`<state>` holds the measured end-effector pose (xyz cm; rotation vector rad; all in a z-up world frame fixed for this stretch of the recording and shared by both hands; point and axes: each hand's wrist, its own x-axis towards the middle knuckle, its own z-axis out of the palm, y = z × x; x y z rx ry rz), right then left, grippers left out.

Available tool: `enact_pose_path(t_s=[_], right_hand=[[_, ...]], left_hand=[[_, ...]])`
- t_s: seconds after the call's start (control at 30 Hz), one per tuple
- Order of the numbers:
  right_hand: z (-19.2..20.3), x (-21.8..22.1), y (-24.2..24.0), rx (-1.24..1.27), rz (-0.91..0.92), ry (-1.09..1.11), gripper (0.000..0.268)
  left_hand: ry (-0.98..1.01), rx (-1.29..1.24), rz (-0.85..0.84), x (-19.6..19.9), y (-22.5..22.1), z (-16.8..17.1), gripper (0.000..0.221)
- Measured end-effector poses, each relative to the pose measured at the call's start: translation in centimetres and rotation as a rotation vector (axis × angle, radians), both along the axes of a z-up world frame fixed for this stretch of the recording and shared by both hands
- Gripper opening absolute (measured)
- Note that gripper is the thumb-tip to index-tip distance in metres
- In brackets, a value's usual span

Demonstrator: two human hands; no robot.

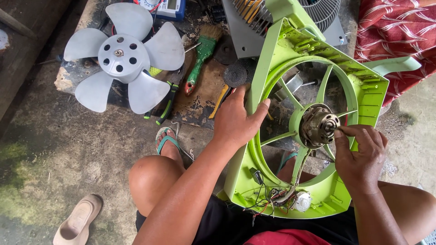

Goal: Disassembling an electric fan to inspect and repair the motor assembly

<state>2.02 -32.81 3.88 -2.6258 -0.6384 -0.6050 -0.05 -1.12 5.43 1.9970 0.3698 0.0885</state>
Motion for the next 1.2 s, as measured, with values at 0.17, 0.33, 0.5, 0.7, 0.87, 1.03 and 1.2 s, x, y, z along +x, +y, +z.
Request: enact_pose_path(t_s=[0.17,0.33,0.5,0.7,0.87,1.03,1.2], right_hand=[[0.0,0.1,0.0,-0.013,-0.005,-0.026,0.015],[0.4,-0.2,0.4,-0.015,0.020,-0.021,0.006],[-0.2,0.1,-0.2,-0.033,0.008,-0.053,0.006],[0.4,-0.2,0.5,-0.016,0.039,-0.040,0.005],[0.2,-0.1,0.0,-0.018,0.025,-0.053,0.005],[0.7,-0.4,0.9,-0.011,0.045,-0.015,0.007],[0.2,-0.2,0.4,-0.016,0.034,-0.018,0.004]], left_hand=[[-0.033,0.011,0.014,0.1,-0.1,-0.2,0.055],[-0.032,-0.011,0.003,0.0,0.0,-0.1,0.050],[0.000,-0.010,0.001,0.0,0.0,0.0,0.052],[-0.002,-0.008,0.000,0.0,0.1,0.0,0.049],[-0.043,-0.003,-0.002,-0.1,0.0,-0.3,0.055],[-0.084,0.029,-0.018,0.0,0.0,-0.5,0.053],[-0.100,0.037,-0.034,0.0,0.1,-0.8,0.054]])
